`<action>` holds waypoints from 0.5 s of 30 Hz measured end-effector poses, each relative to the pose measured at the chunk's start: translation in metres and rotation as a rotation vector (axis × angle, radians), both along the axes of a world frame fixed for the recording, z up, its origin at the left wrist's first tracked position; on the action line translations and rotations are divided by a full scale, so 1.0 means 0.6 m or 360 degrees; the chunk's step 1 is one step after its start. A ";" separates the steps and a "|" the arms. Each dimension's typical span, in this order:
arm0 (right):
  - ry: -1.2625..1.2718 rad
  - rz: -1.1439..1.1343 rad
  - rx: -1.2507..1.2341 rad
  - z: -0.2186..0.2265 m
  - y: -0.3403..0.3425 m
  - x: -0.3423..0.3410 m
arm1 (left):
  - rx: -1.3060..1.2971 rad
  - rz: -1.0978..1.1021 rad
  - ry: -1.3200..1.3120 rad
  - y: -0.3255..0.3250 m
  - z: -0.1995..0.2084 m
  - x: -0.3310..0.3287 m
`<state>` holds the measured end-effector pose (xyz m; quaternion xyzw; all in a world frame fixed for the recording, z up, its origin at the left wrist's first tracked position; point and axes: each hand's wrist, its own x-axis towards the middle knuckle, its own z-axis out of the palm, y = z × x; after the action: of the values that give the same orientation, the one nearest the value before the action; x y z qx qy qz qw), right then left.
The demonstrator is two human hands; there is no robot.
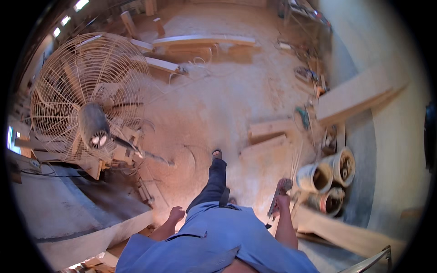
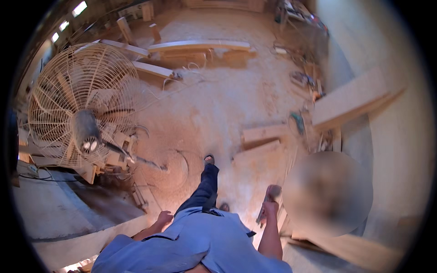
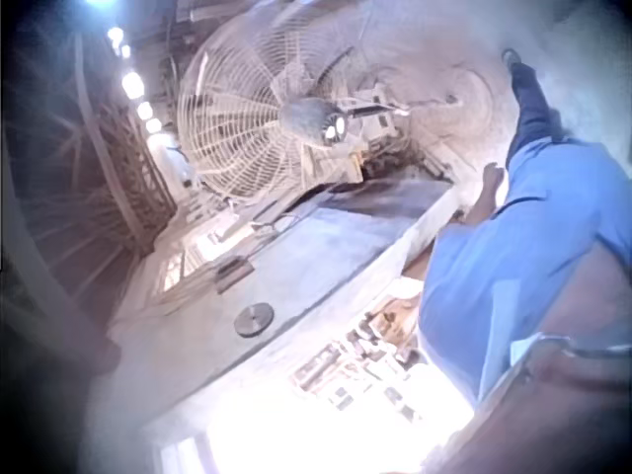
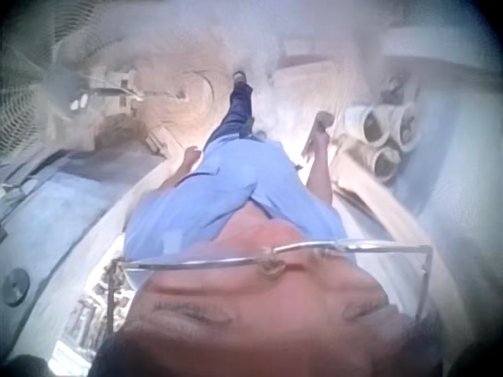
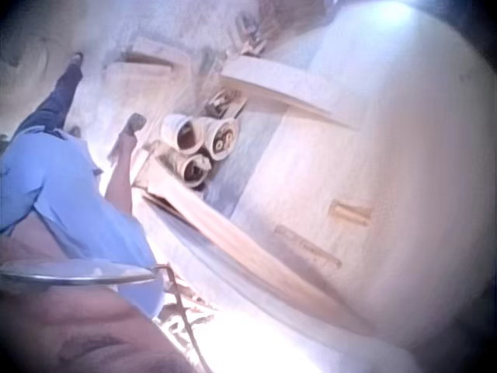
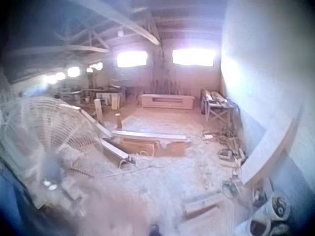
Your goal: The person walks through a cluttered workshop and begins assembling a wooden structure. They use a nail gun to fasten a plank to a frame, then switch to a hammer to drive nails manually. The person also uses an angle grinder to smooth the wood surface and continues fastening components with the nail gun.
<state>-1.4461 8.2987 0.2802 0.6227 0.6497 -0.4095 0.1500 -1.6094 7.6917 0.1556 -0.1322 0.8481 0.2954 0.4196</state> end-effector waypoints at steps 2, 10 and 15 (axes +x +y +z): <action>-0.0405 0.0372 0.0197 -0.068 0.058 -0.043 | -0.0115 -0.0443 0.0190 0.126 0.039 -0.130; -0.0290 0.0505 -0.0145 -0.061 0.079 -0.346 | 0.0042 -0.0582 0.0710 0.478 0.109 -0.720; -0.0024 0.0246 -0.0025 0.032 0.183 -0.647 | 0.0372 -0.0216 0.0689 0.672 0.231 -1.040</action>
<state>-1.8346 8.4084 0.2992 0.5725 0.6914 -0.3972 0.1910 -2.2337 8.0951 0.2944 0.0408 0.8852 0.3839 0.2595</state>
